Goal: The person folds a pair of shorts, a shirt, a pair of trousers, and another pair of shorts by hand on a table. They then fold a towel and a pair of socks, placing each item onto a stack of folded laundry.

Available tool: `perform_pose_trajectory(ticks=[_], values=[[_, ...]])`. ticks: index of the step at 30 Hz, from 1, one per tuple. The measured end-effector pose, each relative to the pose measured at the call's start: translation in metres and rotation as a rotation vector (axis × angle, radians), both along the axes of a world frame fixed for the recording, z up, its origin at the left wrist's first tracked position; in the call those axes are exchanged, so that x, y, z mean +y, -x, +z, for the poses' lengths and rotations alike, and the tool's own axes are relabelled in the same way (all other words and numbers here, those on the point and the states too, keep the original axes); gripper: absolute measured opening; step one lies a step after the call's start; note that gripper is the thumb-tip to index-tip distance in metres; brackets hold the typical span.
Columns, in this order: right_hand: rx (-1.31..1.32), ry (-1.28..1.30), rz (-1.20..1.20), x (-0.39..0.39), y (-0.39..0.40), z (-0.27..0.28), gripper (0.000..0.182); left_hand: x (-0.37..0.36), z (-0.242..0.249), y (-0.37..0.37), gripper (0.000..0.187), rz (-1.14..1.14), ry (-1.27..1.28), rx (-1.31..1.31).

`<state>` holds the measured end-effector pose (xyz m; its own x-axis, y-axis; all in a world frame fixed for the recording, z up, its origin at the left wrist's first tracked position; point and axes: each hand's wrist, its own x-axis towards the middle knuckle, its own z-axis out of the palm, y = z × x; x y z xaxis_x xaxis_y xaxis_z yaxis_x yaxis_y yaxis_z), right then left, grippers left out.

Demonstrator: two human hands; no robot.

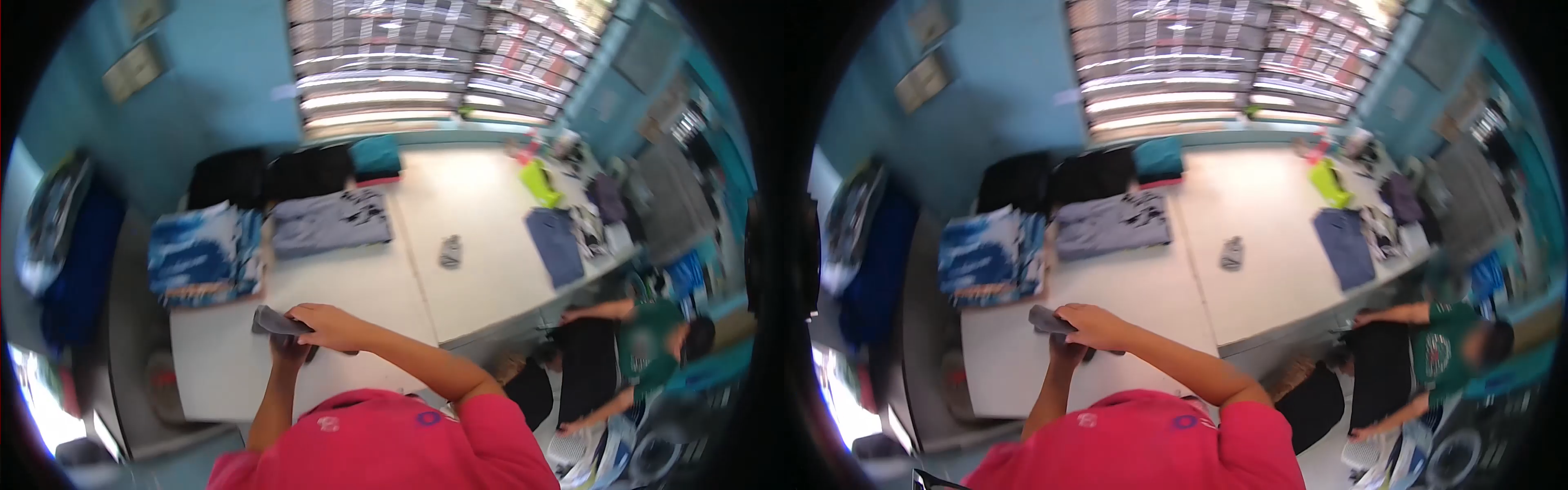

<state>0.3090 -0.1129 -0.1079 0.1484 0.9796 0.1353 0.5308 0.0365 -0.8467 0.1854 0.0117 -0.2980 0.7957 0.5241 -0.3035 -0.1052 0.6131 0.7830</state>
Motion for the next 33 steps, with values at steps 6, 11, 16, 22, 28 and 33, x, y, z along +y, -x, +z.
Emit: perform_pose_trajectory(ticks=[6, 11, 16, 22, 28, 33], values=[[-0.744, -0.179, 0.105, -0.061, -0.009, 0.015, 0.009, 0.023, -0.044, -0.009, 0.051, 0.129, 0.116, -0.548], [-0.695, -0.071, -0.159, -0.129, -0.07, -0.072, 0.011, -0.004, -0.01, 0.025, 0.059, 0.453, 0.562, -0.234], [0.024, 0.197, -0.886, -0.168, -0.06, -0.18, 0.012, 0.007, -0.029, 0.055, 0.07, 0.064, 0.482, 0.142], [0.859, 0.335, -1.048, -0.149, -0.033, -0.196, 0.033, 0.033, 0.015, 0.019, 0.082, -0.271, -0.178, 0.854], [1.548, 0.164, -0.872, -0.138, -0.075, -0.136, 0.019, 0.058, 0.044, -0.008, 0.043, -0.214, 0.27, 0.624], [1.441, -0.046, -0.737, -0.101, -0.145, -0.071, 0.019, 0.098, 0.125, -0.074, 0.037, -0.109, 0.108, 0.329]])
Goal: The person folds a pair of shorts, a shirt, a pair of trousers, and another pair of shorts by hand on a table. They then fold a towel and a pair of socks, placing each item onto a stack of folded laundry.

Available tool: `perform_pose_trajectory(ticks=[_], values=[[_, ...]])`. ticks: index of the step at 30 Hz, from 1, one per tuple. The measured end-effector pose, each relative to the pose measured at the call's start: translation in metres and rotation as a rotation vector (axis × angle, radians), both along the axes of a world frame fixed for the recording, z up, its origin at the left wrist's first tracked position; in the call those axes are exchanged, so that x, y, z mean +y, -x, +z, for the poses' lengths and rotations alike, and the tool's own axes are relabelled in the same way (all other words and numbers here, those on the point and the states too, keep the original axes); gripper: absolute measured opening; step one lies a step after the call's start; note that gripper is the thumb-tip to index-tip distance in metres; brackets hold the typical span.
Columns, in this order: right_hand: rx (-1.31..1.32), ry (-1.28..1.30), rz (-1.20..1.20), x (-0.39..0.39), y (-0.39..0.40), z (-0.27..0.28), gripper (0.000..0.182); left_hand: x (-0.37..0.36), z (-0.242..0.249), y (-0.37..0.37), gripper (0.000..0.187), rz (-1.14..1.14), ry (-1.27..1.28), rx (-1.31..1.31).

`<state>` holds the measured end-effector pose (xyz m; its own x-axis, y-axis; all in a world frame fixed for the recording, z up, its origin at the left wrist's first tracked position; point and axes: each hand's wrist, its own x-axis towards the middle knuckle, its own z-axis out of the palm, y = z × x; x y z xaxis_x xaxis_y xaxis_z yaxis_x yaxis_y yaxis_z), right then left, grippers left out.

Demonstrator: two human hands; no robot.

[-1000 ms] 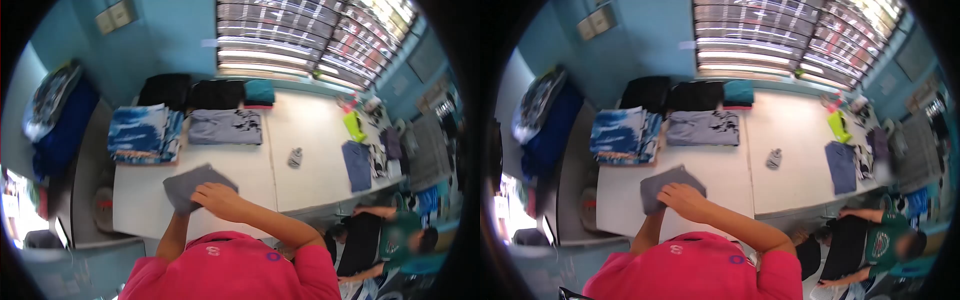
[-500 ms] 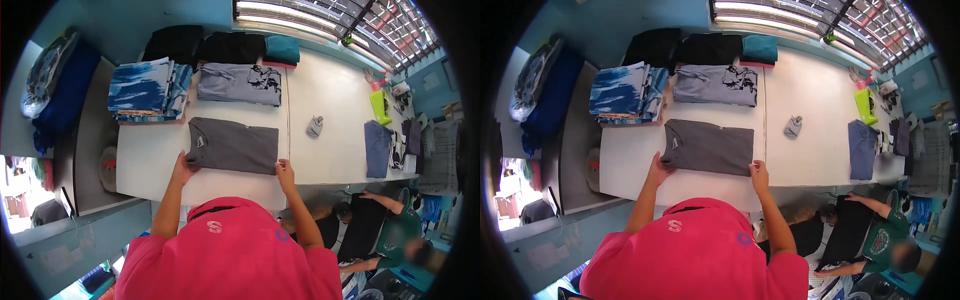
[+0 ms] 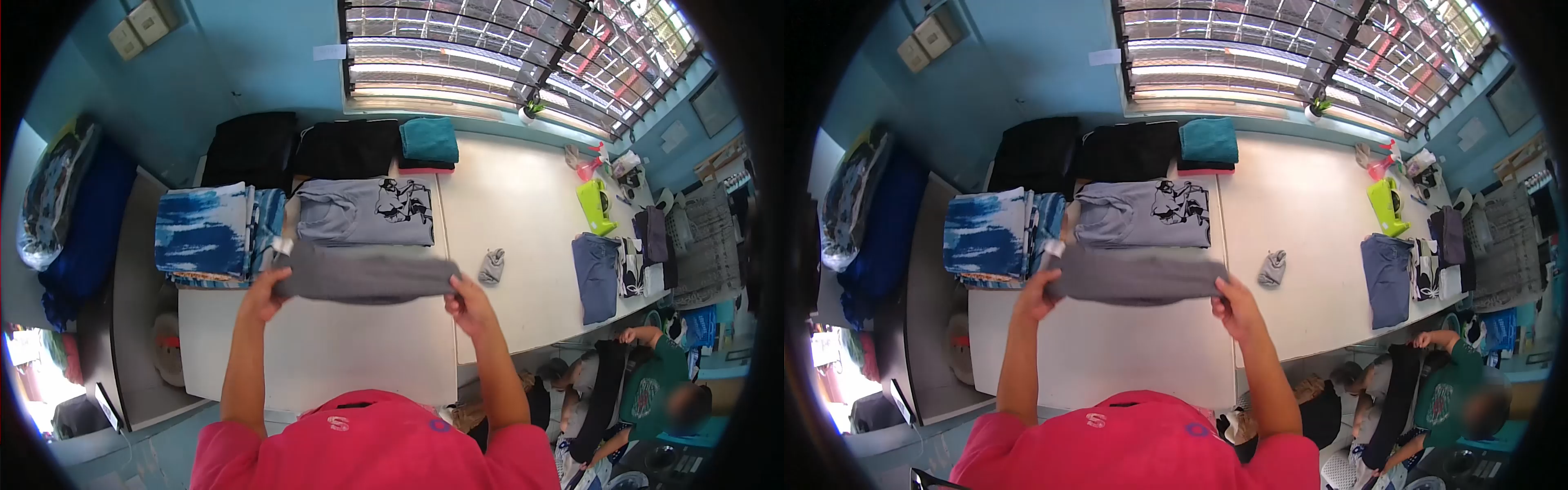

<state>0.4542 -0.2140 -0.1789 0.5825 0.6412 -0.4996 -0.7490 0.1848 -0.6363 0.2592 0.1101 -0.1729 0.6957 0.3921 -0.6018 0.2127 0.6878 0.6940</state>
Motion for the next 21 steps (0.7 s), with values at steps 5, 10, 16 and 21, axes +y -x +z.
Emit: perform_pose_trajectory(ticks=[5, 10, 16, 21], values=[[-0.408, 0.059, -0.06, 0.057, -0.051, 0.026, 0.036, 0.038, 0.013, -0.07, 0.049, 0.115, -0.366, -0.104], [-0.509, 0.225, -0.091, 0.083, -0.087, -0.05, 0.039, 0.056, -0.06, -0.106, 0.049, 0.107, -0.585, -0.007], [-0.382, 0.511, -0.112, 0.084, -0.094, -0.109, 0.033, 0.072, -0.148, -0.118, 0.051, 0.053, -0.68, 0.312], [-0.434, 0.595, -0.143, 0.093, -0.107, -0.097, 0.03, 0.064, -0.124, -0.125, 0.057, -0.025, -0.732, 0.294]])
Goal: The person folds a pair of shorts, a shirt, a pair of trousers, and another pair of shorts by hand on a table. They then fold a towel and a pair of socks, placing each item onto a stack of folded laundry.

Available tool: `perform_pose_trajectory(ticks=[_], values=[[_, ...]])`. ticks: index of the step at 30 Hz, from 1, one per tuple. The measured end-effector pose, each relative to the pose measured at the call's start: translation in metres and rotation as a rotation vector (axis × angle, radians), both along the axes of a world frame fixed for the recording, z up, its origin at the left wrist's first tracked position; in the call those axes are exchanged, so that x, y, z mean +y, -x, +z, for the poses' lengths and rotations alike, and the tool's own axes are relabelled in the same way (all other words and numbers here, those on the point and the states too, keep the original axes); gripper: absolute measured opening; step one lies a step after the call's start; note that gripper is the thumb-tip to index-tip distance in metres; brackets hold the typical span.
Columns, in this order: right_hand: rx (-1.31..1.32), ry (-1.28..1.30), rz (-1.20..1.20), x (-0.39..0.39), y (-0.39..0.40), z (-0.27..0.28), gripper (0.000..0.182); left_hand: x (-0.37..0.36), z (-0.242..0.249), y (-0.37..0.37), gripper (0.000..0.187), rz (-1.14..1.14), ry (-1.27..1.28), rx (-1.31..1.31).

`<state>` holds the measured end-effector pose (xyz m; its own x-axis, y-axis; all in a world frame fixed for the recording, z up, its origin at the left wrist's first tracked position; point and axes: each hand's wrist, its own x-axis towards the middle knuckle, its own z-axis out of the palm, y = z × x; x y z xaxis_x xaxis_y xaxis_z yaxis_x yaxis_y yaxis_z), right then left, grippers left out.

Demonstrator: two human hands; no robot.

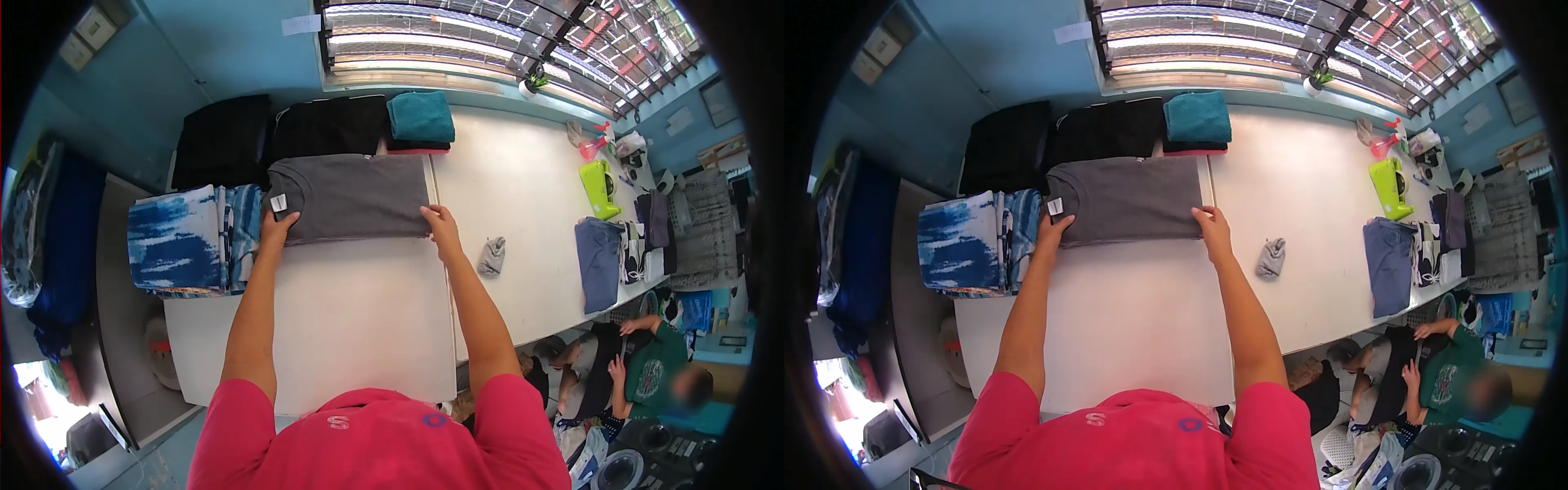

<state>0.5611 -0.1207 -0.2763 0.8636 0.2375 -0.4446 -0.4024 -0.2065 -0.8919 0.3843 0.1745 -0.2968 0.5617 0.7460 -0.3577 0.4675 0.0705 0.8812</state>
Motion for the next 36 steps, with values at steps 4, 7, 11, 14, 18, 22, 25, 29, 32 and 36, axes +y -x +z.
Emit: perform_pose_trajectory(ticks=[4, 7, 11, 14, 18, 22, 25, 29, 32, 36], values=[[-0.098, -0.099, 0.106, 0.004, -0.005, 0.016, 0.033, -0.007, 0.03, -0.002, 0.058, -0.054, -0.1, -0.249], [-0.157, -0.012, 0.124, -0.001, -0.003, 0.006, 0.035, -0.01, 0.024, 0.006, 0.056, -0.053, -0.19, -0.168], [-0.532, 0.495, 0.171, -0.008, 0.006, -0.024, 0.039, -0.018, 0.002, 0.014, 0.052, -0.061, -0.654, -0.051], [-1.015, 0.567, 0.106, 0.017, 0.002, 0.017, 0.042, -0.039, 0.068, -0.011, 0.052, -0.277, -1.023, -0.097], [-1.252, 0.65, 0.242, 0.064, -0.014, 0.026, 0.049, -0.042, 0.076, -0.056, 0.056, -0.413, -1.291, 0.036], [-1.18, 0.829, 0.368, 0.073, -0.024, -0.032, 0.058, -0.033, 0.012, -0.053, 0.056, -0.445, -1.243, 0.309], [-1.138, 0.778, 0.376, 0.076, -0.037, -0.046, 0.063, -0.027, -0.011, -0.053, 0.058, -0.414, -1.14, 0.37], [-0.895, 0.745, 0.494, 0.082, -0.051, -0.038, 0.067, -0.019, -0.013, -0.056, 0.061, -0.446, -1.01, 0.393], [-0.716, 0.709, 0.546, 0.071, -0.063, -0.019, 0.07, -0.015, 0.026, -0.059, 0.063, -0.647, -0.938, 0.62], [-1.073, 0.332, 0.195, -0.024, 0.011, 0.023, 0.033, -0.055, 0.063, -0.026, 0.064, -0.545, -1.329, 0.235]])
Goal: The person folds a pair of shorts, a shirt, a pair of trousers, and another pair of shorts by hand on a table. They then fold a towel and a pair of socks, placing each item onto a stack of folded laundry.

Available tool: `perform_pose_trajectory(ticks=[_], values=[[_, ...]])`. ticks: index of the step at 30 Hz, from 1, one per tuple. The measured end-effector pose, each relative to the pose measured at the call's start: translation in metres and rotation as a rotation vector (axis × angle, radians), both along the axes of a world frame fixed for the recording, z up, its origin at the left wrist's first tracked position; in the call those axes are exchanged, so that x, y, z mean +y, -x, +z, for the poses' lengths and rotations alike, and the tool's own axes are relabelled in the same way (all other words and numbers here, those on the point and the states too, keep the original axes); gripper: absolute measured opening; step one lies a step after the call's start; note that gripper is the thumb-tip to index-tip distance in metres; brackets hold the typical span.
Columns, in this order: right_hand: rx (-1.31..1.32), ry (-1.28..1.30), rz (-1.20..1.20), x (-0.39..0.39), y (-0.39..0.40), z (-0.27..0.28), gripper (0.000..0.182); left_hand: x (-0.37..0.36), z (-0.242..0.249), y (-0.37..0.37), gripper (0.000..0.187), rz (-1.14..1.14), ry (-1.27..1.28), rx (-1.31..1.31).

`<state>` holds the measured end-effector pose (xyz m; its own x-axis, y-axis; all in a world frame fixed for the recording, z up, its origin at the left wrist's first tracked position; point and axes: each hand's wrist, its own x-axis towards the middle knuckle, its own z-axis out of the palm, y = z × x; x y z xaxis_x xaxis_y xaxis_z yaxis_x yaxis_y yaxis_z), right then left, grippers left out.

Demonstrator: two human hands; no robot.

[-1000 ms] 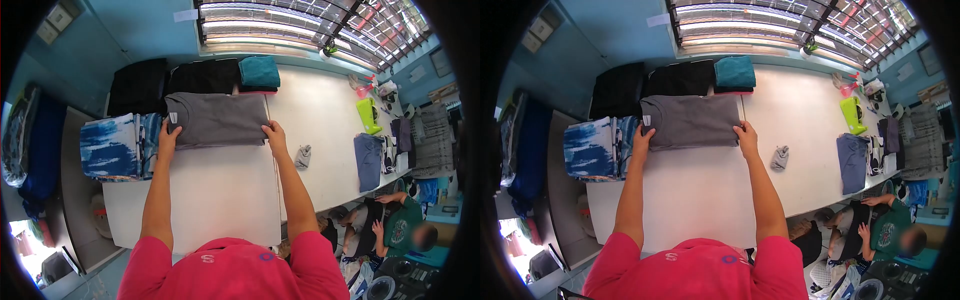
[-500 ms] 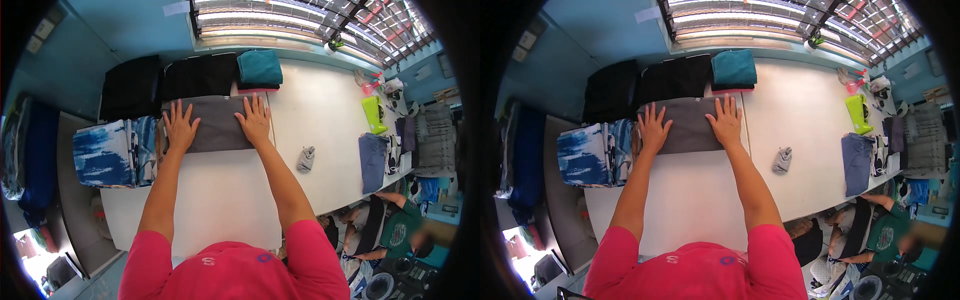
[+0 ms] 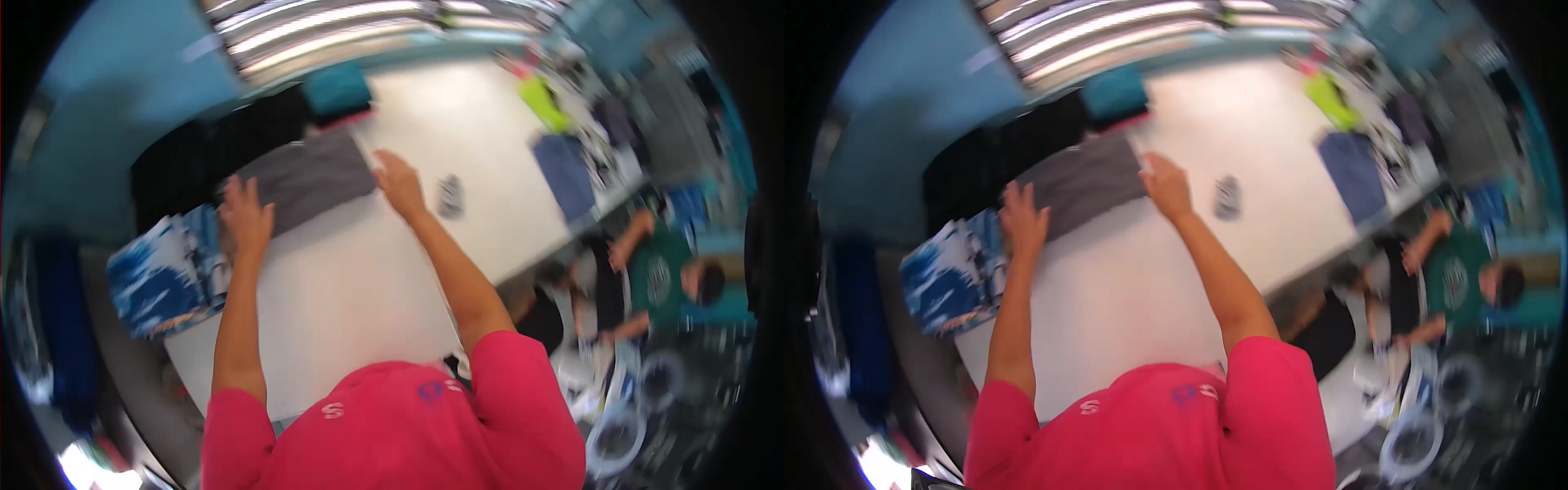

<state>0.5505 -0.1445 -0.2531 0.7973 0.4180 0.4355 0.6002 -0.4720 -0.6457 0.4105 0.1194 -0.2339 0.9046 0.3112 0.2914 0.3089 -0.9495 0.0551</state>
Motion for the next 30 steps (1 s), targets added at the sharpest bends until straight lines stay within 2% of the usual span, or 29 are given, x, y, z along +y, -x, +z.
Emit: perform_pose_trajectory(ticks=[2, 4, 6, 8, 11, 12, 15, 16, 17, 20, 21, 22, 23, 25, 26, 30], values=[[0.132, -0.128, -0.16, -0.063, 0.082, 0.003, 0.016, -0.037, -0.004, 0.028, 0.051, -0.15, 0.183, -0.157], [0.164, -0.125, -0.303, -0.12, 0.175, -0.008, 0.014, -0.081, -0.029, 0.061, 0.048, -0.345, 0.341, -0.216], [0.322, -0.122, -0.448, -0.158, 0.272, -0.02, 0.012, -0.124, -0.056, 0.091, 0.048, -0.503, 0.454, -0.175], [0.388, -0.052, -0.561, -0.184, 0.358, -0.031, 0.012, -0.166, -0.075, 0.117, 0.047, -0.686, 0.554, 0.013], [0.562, -0.182, -0.726, -0.208, 0.458, -0.051, 0.013, -0.229, -0.068, 0.139, 0.045, -0.923, 0.576, 0.162], [0.66, -0.273, -0.846, -0.215, 0.485, -0.063, 0.014, -0.247, -0.066, 0.142, 0.045, -0.956, 0.569, 0.179], [0.871, -0.499, -1.045, -0.243, 0.535, -0.087, 0.015, -0.299, -0.064, 0.143, 0.044, -1.113, 0.589, 0.282], [0.992, -0.607, -1.106, -0.254, 0.547, -0.096, 0.014, -0.313, -0.068, 0.141, 0.044, -1.13, 0.567, 0.29], [0.997, -0.633, -1.108, -0.265, 0.555, -0.107, 0.014, -0.328, -0.075, 0.14, 0.044, -1.156, 0.552, 0.332], [1.107, -0.631, -1.129, -0.31, 0.558, -0.164, 0.015, -0.368, -0.088, 0.135, 0.043, -1.128, 0.417, 0.399], [1.047, -0.524, -1.141, -0.327, 0.555, -0.195, 0.015, -0.379, -0.093, 0.133, 0.043, -1.055, 0.374, 0.373], [0.983, -0.417, -1.147, -0.346, 0.543, -0.206, 0.015, -0.39, -0.097, 0.129, 0.042, -0.979, 0.332, 0.343], [0.98, -0.424, -1.123, -0.366, 0.531, -0.217, 0.015, -0.399, -0.1, 0.127, 0.04, -0.92, 0.288, 0.321], [0.929, -0.183, -1.158, -0.404, 0.498, -0.222, 0.017, -0.421, -0.095, 0.127, 0.038, -0.863, 0.204, 0.302], [0.941, -0.232, -1.098, -0.426, 0.481, -0.227, 0.017, -0.427, -0.091, 0.13, 0.036, -0.818, 0.136, 0.301], [0.92, -0.163, -1.179, -0.496, 0.404, -0.243, 0.025, -0.436, -0.087, 0.128, 0.023, -0.782, 0.077, 0.347]])
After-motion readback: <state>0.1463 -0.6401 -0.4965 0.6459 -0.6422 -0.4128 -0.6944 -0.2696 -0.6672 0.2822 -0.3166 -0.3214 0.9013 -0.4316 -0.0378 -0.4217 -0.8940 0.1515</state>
